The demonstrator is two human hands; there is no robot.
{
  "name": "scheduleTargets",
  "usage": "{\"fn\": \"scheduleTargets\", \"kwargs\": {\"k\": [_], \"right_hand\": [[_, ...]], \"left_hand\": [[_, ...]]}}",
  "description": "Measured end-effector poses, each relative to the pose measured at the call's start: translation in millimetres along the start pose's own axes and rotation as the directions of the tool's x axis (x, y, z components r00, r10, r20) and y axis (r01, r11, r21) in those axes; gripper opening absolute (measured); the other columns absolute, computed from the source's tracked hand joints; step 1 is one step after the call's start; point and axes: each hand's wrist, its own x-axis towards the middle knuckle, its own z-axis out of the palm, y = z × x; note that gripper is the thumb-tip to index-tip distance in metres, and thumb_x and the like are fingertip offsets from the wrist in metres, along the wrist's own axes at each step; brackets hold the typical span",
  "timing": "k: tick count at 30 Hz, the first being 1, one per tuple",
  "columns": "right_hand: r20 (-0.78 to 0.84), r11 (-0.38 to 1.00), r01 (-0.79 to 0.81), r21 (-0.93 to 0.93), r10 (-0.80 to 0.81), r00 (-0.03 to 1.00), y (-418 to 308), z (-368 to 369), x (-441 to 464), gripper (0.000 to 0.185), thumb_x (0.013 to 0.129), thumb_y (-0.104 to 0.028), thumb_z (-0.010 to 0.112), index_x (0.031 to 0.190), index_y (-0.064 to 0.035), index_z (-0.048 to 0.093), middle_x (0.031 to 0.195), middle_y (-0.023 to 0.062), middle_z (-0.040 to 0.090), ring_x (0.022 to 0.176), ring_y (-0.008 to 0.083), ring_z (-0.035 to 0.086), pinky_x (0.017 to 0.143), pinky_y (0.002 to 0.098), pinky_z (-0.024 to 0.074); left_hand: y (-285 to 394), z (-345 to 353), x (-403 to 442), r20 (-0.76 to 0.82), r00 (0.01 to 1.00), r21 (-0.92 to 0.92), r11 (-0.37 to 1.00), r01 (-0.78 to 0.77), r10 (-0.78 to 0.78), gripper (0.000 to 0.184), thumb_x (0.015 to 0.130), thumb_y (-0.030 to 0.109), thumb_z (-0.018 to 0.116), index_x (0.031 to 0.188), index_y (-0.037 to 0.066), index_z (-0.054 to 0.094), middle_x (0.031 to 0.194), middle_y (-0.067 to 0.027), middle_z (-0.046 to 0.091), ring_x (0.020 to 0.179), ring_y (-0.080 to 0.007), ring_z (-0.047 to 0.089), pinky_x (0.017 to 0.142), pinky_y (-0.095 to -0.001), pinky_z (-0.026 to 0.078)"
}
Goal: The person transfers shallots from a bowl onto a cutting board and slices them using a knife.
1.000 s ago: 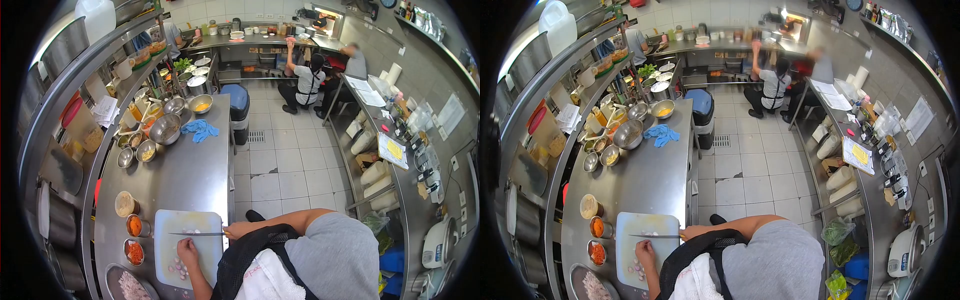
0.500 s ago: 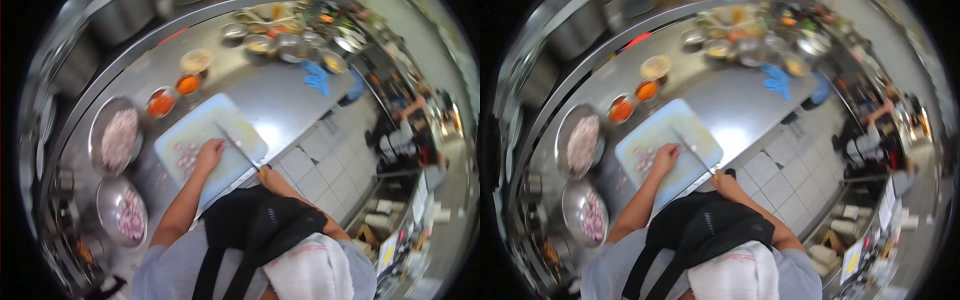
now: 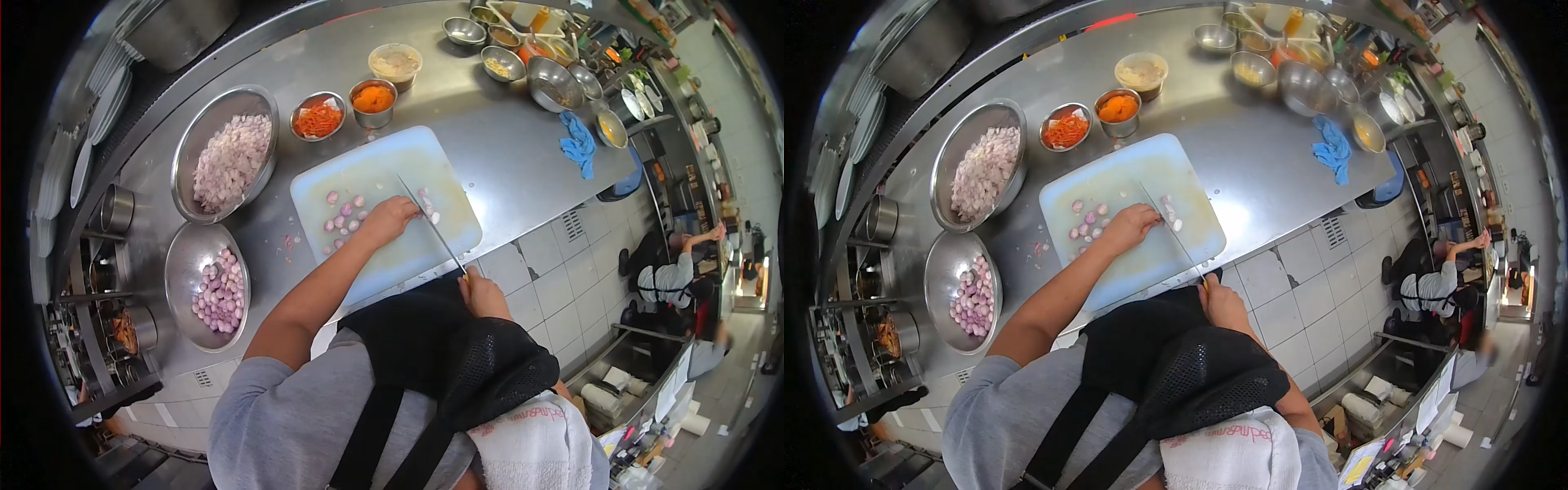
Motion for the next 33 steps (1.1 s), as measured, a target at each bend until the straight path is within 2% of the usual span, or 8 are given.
{"fn": "scheduleTargets", "kwargs": {"k": [4, 10, 12, 17, 19, 22, 25, 33], "right_hand": [[0.011, 0.999, -0.045, 0.007, 0.045, 0.999, 6, 8, 3, 0.028, 0.106, -0.032, 0.060, 0.114, -0.0058, 0.055, 0.084, 0.0302, 0.071, 0.081, 0.0527, 0.069, 0.074, 0.0615, 0.0543], [0.021, 1.000, -0.002, 0.019, 0.002, 1.000, -10, -9, 17, 0.028, 0.105, -0.030, 0.060, 0.112, -0.0034, 0.056, 0.085, 0.0300, 0.071, 0.083, 0.0523, 0.069, 0.073, 0.0605, 0.0545], [-0.005, 0.999, 0.026, 0.038, -0.026, 1.000, 1, 12, 26, 0.027, 0.106, -0.030, 0.059, 0.112, -0.0038, 0.056, 0.084, 0.0293, 0.071, 0.080, 0.0517, 0.069, 0.071, 0.0616, 0.0543], [0.006, 0.996, 0.081, 0.024, -0.081, 0.997, -3, 1, 30, 0.026, 0.107, -0.028, 0.057, 0.114, -0.0036, 0.056, 0.083, 0.0291, 0.071, 0.079, 0.0511, 0.070, 0.070, 0.0628, 0.0538], [0.016, 0.999, 0.033, 0.019, -0.034, 0.999, -6, -1, 22, 0.026, 0.106, -0.028, 0.058, 0.114, -0.0027, 0.056, 0.083, 0.0293, 0.071, 0.080, 0.0515, 0.070, 0.071, 0.0628, 0.0537], [-0.005, 0.995, 0.065, 0.080, -0.065, 0.998, 3, 19, 35, 0.026, 0.106, -0.027, 0.059, 0.113, -0.0020, 0.057, 0.084, 0.0301, 0.071, 0.081, 0.0522, 0.070, 0.071, 0.0623, 0.0539], [0.022, 0.996, 0.053, 0.071, -0.055, 0.998, -14, -9, 25, 0.026, 0.106, -0.027, 0.059, 0.113, -0.0016, 0.057, 0.085, 0.0308, 0.071, 0.082, 0.0527, 0.069, 0.071, 0.0624, 0.0536], [0.030, 0.996, 0.045, 0.083, -0.048, 0.998, -2, 2, 23, 0.027, 0.106, -0.028, 0.059, 0.112, -0.0018, 0.056, 0.086, 0.0316, 0.071, 0.082, 0.0531, 0.069, 0.072, 0.0636, 0.0528]], "left_hand": [[-5, 0, -1, 0.050, 0.999, 0.057, 0.998, -0.014, 0.011, 0.018, 0.085, 0.000, 0.069, 0.102, 0.004, 0.073, 0.101, -0.0127, 0.072, 0.099, -0.0346, 0.069, 0.088, -0.0430, 0.058], [-3, 4, -4, -0.023, 0.999, 0.048, 0.998, -0.036, 0.037, 0.016, 0.088, 0.002, 0.063, 0.100, 0.006, 0.074, 0.100, -0.0107, 0.071, 0.098, -0.0327, 0.068, 0.085, -0.0445, 0.058], [2, 7, -7, -0.056, 0.998, 0.101, 0.995, 0.001, 0.005, 0.017, 0.088, 0.003, 0.063, 0.101, 0.007, 0.074, 0.100, -0.0092, 0.071, 0.098, -0.0313, 0.068, 0.084, -0.0437, 0.059], [3, 9, -9, -0.056, 0.998, 0.131, 0.991, 0.024, -0.017, 0.018, 0.087, 0.003, 0.065, 0.102, 0.006, 0.074, 0.102, -0.0092, 0.072, 0.098, -0.0304, 0.069, 0.084, -0.0427, 0.059], [2, 8, -9, -0.063, 0.998, 0.127, 0.992, 0.024, -0.016, 0.020, 0.085, 0.001, 0.067, 0.103, 0.005, 0.074, 0.104, -0.0102, 0.072, 0.098, -0.0311, 0.069, 0.085, -0.0424, 0.060], [2, 11, -11, -0.058, 0.998, 0.144, 0.989, 0.025, -0.017, 0.019, 0.086, 0.002, 0.068, 0.103, 0.005, 0.074, 0.103, -0.0097, 0.072, 0.097, -0.0307, 0.069, 0.084, -0.0424, 0.060], [2, 10, -12, -0.069, 0.997, 0.132, 0.991, 0.039, -0.030, 0.018, 0.086, 0.002, 0.068, 0.103, 0.006, 0.074, 0.102, -0.0091, 0.071, 0.097, -0.0303, 0.069, 0.084, -0.0420, 0.060], [2, 10, -11, -0.082, 0.996, 0.144, 0.989, 0.032, -0.020, 0.017, 0.086, 0.002, 0.068, 0.101, 0.006, 0.075, 0.104, -0.0084, 0.073, 0.098, -0.0288, 0.069, 0.082, -0.0414, 0.060]]}}
